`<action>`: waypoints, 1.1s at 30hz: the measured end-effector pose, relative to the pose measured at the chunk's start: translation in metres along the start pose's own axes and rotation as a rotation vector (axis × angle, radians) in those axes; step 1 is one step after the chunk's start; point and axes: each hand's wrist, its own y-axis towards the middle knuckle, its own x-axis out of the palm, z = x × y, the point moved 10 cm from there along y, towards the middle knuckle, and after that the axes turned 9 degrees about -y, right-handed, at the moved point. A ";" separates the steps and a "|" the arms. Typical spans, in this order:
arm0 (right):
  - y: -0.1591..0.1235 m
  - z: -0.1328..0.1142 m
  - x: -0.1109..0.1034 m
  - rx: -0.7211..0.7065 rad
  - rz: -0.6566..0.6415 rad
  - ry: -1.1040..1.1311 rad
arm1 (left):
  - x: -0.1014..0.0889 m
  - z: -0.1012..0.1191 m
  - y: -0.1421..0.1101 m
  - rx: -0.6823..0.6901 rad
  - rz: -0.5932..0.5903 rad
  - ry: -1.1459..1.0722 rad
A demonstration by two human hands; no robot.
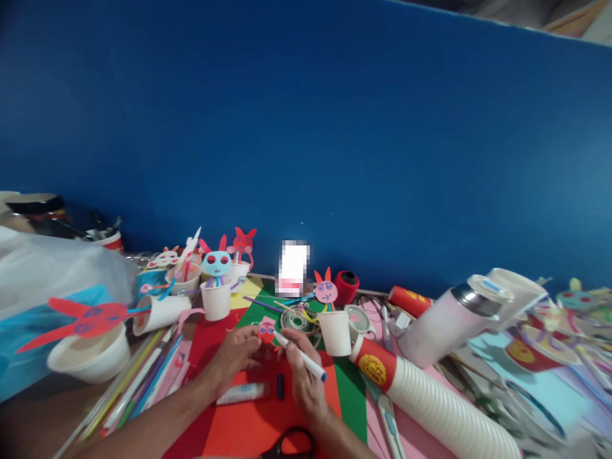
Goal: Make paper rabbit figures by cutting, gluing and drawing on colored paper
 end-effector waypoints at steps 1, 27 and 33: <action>0.000 0.001 0.002 0.037 -0.017 0.036 | 0.000 0.001 0.000 0.003 -0.003 -0.007; -0.003 0.016 0.020 0.244 -0.114 0.258 | 0.004 0.006 -0.005 0.063 -0.015 -0.124; -0.005 0.006 0.018 0.164 -0.123 0.243 | 0.003 0.009 -0.009 0.064 -0.013 -0.092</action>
